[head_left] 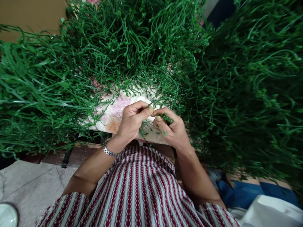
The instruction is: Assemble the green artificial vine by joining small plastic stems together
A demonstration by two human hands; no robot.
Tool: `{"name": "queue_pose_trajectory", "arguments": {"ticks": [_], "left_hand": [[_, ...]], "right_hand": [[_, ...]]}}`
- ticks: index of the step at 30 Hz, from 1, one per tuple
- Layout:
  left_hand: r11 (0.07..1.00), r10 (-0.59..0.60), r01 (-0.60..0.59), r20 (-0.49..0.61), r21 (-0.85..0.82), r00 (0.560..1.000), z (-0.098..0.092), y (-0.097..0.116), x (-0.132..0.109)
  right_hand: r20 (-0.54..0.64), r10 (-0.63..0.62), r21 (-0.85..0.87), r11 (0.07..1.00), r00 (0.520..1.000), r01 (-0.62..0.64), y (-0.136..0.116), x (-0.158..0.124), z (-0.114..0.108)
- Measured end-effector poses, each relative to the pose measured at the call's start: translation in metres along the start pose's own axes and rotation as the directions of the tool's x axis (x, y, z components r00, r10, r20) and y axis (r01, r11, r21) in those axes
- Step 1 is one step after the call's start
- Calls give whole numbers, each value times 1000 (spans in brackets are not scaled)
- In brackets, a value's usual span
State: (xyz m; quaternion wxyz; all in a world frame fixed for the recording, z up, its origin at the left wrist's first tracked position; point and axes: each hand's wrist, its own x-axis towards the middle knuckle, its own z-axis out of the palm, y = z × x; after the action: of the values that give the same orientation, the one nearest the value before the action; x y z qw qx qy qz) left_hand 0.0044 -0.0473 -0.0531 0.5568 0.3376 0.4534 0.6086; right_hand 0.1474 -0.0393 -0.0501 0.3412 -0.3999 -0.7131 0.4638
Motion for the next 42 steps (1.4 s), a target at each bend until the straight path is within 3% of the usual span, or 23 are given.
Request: {"name": "queue_pose_trajectory", "arguments": {"ticks": [3, 8, 13, 19, 22, 28, 32, 42], "left_hand": [[999, 0, 1, -27, 32, 1000, 2, -3, 0], [999, -28, 29, -28, 44, 999, 4, -3, 0], [989, -126, 130, 63, -68, 990, -5, 4, 1], [980, -185, 197, 220, -33, 958, -25, 4, -5], [987, -163, 162, 211, 21, 964, -28, 1, -9], [961, 55, -83, 113, 264, 992, -21, -1, -16], [932, 69, -103, 107, 348, 992, -20, 1, -18], [879, -23, -95, 241, 468, 970, -27, 13, -18]], "right_hand": [[43, 39, 78, 996, 998, -42, 2, 3, 7], [51, 69, 12, 998, 996, -69, 3, 2, 18], [-29, 40, 50, 998, 999, -39, 6, -2, 18], [14, 33, 82, 996, 999, -34, 8, -6, 12], [15, 44, 121, 992, 999, -46, 8, -6, 13], [-80, 74, 196, 979, 994, -57, 6, -8, 20], [-117, 56, 199, 979, 992, -32, 6, -10, 22], [169, -54, -18, 998, 984, 58, 4, -3, 5]]}}
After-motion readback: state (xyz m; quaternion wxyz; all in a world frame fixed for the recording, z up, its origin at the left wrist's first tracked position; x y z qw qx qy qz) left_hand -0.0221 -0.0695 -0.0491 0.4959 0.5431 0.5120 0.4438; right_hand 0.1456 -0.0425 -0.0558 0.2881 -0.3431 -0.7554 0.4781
